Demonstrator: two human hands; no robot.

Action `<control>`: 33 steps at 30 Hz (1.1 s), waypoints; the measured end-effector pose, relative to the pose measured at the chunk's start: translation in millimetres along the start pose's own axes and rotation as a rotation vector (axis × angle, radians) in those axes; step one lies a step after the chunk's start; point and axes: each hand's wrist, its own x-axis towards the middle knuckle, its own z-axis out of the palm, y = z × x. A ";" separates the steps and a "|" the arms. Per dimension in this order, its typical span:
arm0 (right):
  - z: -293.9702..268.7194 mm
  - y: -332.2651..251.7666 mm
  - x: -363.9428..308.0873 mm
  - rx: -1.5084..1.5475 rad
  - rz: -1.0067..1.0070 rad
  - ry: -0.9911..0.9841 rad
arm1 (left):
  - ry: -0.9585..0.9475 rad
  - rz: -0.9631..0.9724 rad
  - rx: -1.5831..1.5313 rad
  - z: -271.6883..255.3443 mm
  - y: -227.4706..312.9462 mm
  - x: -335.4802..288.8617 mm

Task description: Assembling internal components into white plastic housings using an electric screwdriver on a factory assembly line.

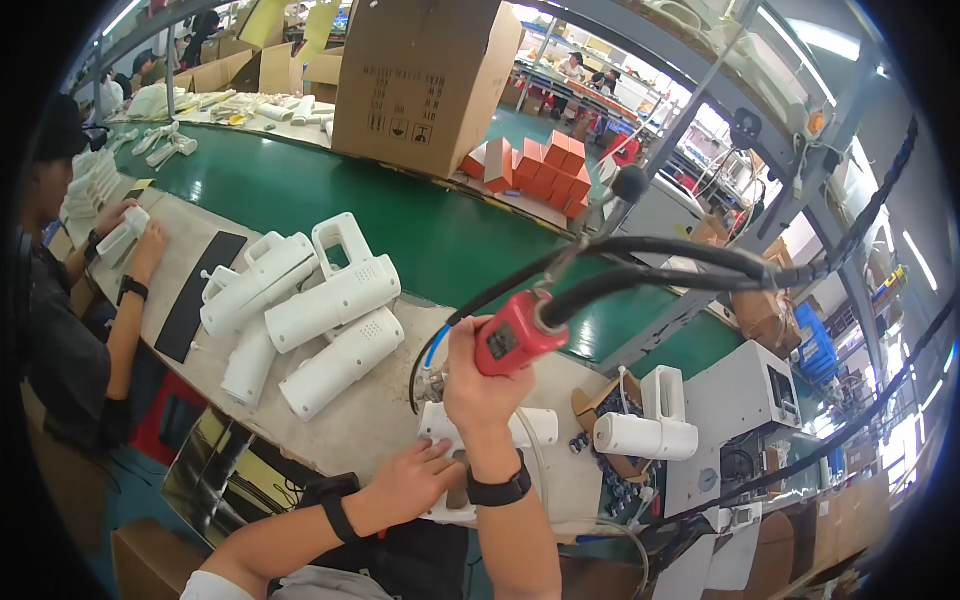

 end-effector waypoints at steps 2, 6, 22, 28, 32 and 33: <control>-0.5 -19.3 -1.1 0.019 -0.006 0.040 | 0.006 0.010 0.001 3.0 -1.5 -1.1; -5.1 -76.7 -12.2 0.115 -0.063 0.023 | 0.064 0.023 0.017 0.4 1.5 -2.2; -3.9 -17.7 -35.9 -0.067 0.066 -0.077 | 0.068 0.052 0.019 0.8 -0.8 -5.2; -8.3 -26.4 -33.4 -0.010 -0.033 -0.065 | -0.035 -0.009 0.014 -1.4 0.2 -2.0; -26.8 -74.7 -22.1 0.049 -0.087 -0.013 | -0.017 0.027 -0.022 -1.2 0.1 -4.2; -32.0 -77.3 -21.8 0.059 -0.104 -0.045 | 0.027 0.058 -0.047 -1.0 -1.3 -4.7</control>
